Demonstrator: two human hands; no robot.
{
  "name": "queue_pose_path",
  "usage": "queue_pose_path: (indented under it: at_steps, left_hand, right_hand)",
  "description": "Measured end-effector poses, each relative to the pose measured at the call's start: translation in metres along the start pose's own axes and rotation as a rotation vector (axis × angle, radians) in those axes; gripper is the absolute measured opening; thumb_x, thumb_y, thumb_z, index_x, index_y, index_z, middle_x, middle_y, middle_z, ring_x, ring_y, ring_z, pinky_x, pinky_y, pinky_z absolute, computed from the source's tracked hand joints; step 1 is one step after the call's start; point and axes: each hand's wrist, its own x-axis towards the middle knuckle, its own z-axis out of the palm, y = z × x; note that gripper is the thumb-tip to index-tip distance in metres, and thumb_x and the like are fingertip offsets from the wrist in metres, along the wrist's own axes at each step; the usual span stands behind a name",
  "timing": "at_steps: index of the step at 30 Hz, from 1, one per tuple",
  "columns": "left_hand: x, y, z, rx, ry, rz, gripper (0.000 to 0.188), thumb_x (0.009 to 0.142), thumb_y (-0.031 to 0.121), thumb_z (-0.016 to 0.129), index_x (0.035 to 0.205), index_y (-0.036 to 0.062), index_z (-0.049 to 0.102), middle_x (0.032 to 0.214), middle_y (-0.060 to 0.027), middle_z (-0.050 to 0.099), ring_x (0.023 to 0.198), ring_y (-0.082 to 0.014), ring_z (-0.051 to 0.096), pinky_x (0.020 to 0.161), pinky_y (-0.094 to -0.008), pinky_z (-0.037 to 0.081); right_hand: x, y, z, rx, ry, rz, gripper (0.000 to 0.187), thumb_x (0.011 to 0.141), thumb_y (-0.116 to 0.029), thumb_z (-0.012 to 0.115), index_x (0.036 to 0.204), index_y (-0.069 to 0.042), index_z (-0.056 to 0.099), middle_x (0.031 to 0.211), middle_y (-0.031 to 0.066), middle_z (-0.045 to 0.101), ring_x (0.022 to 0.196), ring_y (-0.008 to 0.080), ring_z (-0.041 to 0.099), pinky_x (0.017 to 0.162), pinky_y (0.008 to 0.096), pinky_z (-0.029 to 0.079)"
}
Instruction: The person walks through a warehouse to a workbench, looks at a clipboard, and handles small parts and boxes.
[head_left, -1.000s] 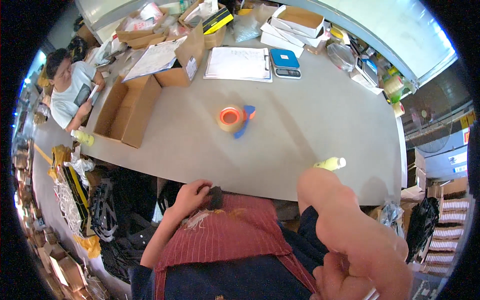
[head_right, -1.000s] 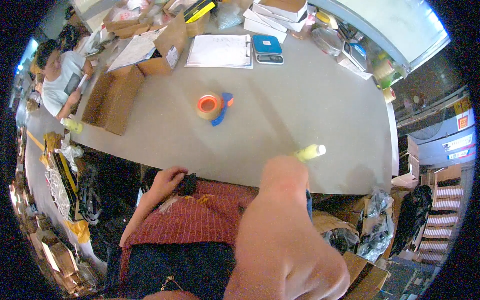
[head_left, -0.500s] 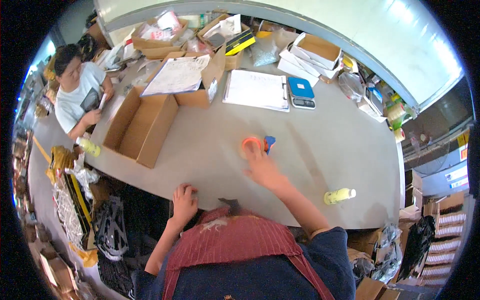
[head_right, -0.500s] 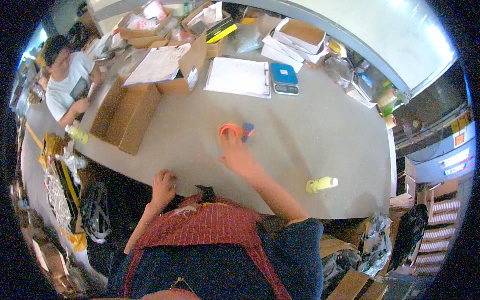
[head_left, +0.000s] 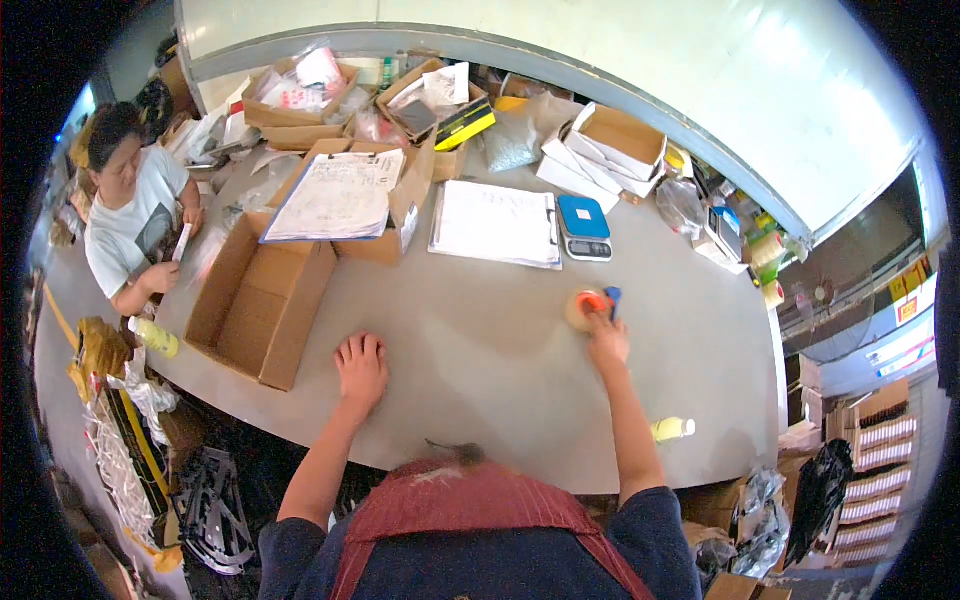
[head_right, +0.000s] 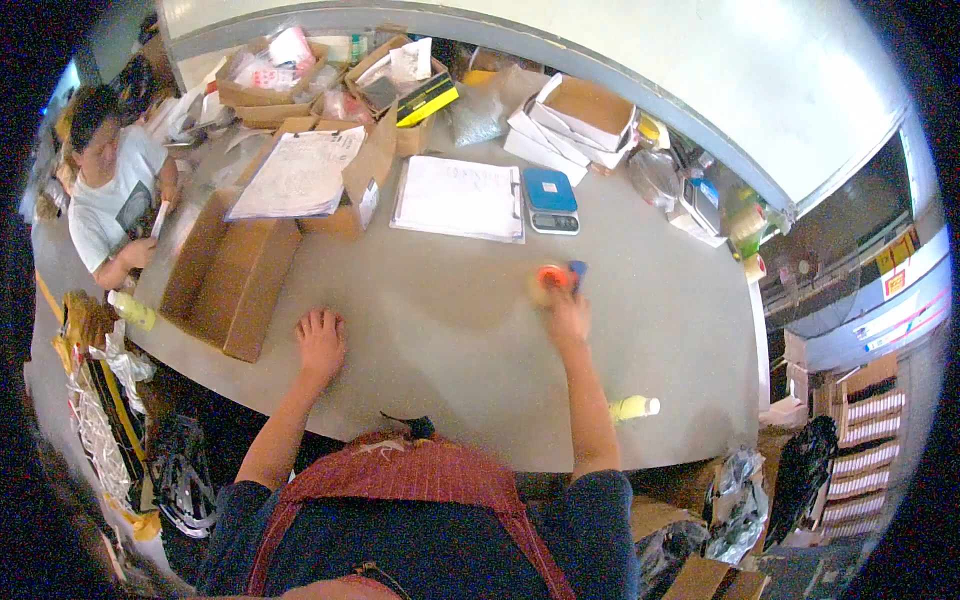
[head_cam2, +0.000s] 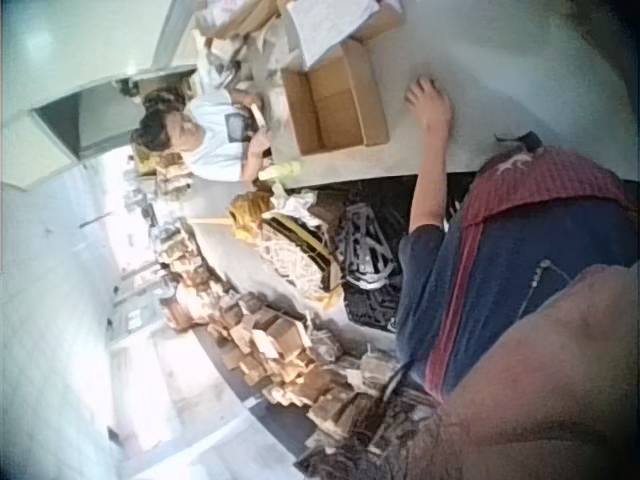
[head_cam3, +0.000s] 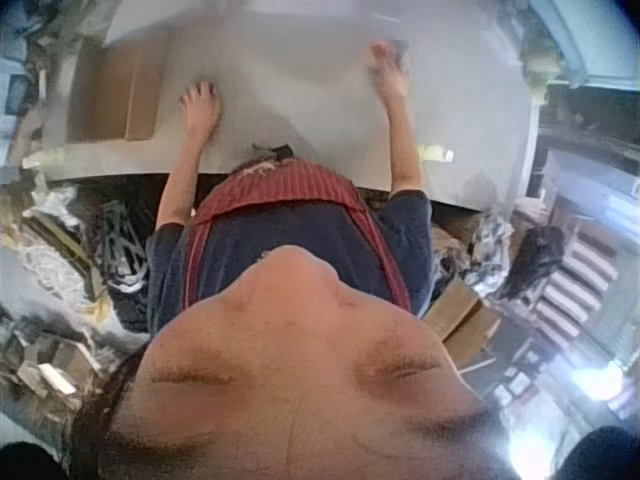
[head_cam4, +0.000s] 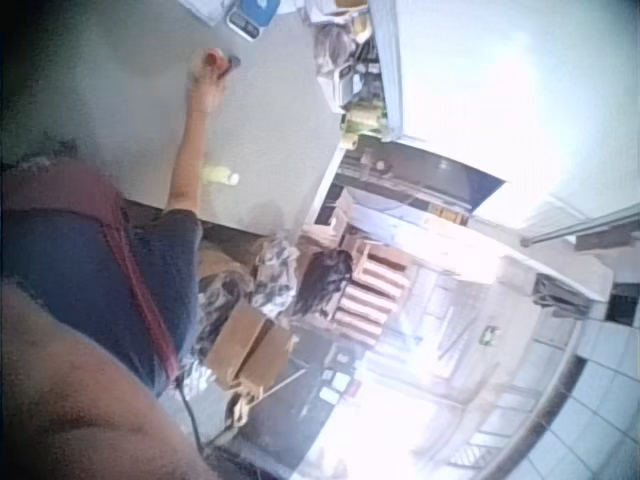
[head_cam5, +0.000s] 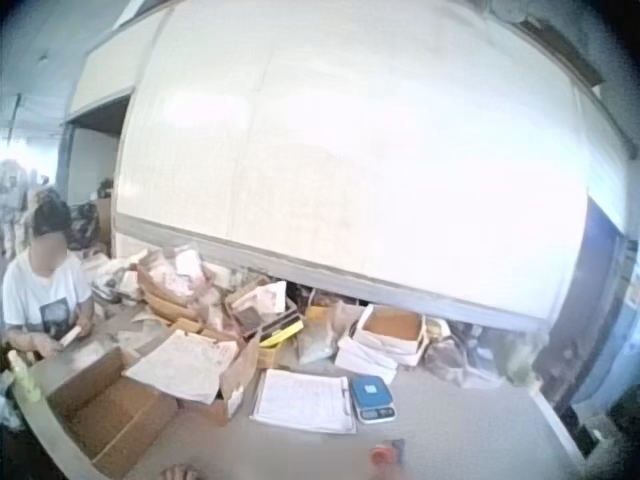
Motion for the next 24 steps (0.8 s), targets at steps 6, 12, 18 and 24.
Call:
queue_pose_path:
  at_steps: [6,12,18,24]
  left_hand:
    - [0.016,0.001,0.004,-0.012,0.014,0.024,0.016,0.090,0.019,0.058,0.105,0.0127,0.056,0.117,-0.0106,0.053,0.115,-0.0329,0.047,0.100,-0.0532,0.035]
    - [0.016,-0.006,0.002,-0.037,0.024,-0.015,0.022,0.087,0.019,0.061,0.107,0.0120,0.056,0.115,-0.0106,0.054,0.113,-0.0328,0.049,0.099,-0.0535,0.035]
    - [0.019,-0.008,0.002,-0.054,-0.113,-0.077,0.037,0.089,0.021,0.060,0.123,0.0098,0.052,0.125,-0.0132,0.051,0.120,-0.0360,0.045,0.103,-0.0570,0.031]
    - [0.025,0.000,-0.009,-0.044,-0.047,-0.072,0.037,0.087,0.022,0.059,0.121,0.0086,0.053,0.122,-0.0117,0.052,0.118,-0.0325,0.046,0.103,-0.0525,0.033]
  right_hand:
    - [0.070,-0.002,0.030,-0.304,0.036,0.493,0.076,0.080,-0.024,0.070,0.147,-0.012,0.038,0.157,0.0188,0.026,0.132,0.0378,0.044,0.108,0.0542,0.033]
    - [0.195,-0.111,0.049,0.159,-0.003,0.038,0.069,0.079,-0.032,0.071,0.140,-0.013,0.045,0.154,0.0226,0.028,0.137,0.0387,0.033,0.112,0.0573,0.021]
    - [0.311,-0.145,0.085,0.242,-0.060,0.038,0.068,0.084,-0.042,0.068,0.138,-0.009,0.045,0.152,0.0243,0.032,0.138,0.0407,0.032,0.110,0.0605,0.021]
    - [0.388,-0.126,0.116,0.253,-0.076,0.208,0.080,0.090,-0.058,0.052,0.148,-0.006,0.035,0.157,0.0148,0.030,0.145,0.0311,0.027,0.112,0.0655,0.015]
